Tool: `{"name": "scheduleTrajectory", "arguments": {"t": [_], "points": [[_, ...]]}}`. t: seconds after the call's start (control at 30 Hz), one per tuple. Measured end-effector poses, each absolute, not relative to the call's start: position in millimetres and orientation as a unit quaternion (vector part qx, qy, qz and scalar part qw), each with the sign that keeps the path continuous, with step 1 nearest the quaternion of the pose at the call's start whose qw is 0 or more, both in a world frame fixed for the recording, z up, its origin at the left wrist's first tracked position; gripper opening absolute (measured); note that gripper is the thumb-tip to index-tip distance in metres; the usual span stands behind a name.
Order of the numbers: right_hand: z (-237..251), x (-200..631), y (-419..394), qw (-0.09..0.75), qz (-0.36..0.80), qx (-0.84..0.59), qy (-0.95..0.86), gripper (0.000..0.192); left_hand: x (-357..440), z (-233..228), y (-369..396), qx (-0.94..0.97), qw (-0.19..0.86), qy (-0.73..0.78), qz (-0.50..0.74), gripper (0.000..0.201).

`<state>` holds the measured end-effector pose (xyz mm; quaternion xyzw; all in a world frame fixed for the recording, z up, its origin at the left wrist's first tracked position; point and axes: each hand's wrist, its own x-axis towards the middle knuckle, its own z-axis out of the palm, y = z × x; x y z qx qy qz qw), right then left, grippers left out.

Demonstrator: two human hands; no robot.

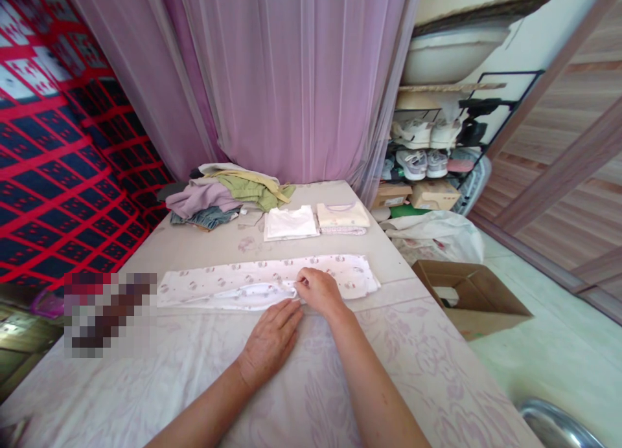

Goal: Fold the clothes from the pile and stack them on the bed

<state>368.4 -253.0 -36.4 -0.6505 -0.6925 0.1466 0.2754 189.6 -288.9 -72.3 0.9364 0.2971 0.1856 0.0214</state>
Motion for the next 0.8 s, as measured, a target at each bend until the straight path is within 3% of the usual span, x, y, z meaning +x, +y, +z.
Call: {"name": "scheduleTrajectory", "arguments": {"t": [0.5,0.67,0.8], "points": [[-35.7,372.7,-251.2,0.326,0.228,-0.622,-0.674,0.007,200.1,-67.8,-286.0,0.912,0.075,0.37,0.161,0.046],[-44.7,377.7,-249.8,0.34,0.276,-0.599,-0.67,0.024,203.3,-68.2,-286.9,0.905,0.061,0.386,0.166,0.039],[-45.0,381.8,-248.4,0.312,0.261,-0.605,-0.684,0.025,205.3,-75.8,-288.2,0.898,0.052,0.401,0.172,0.048]]}}
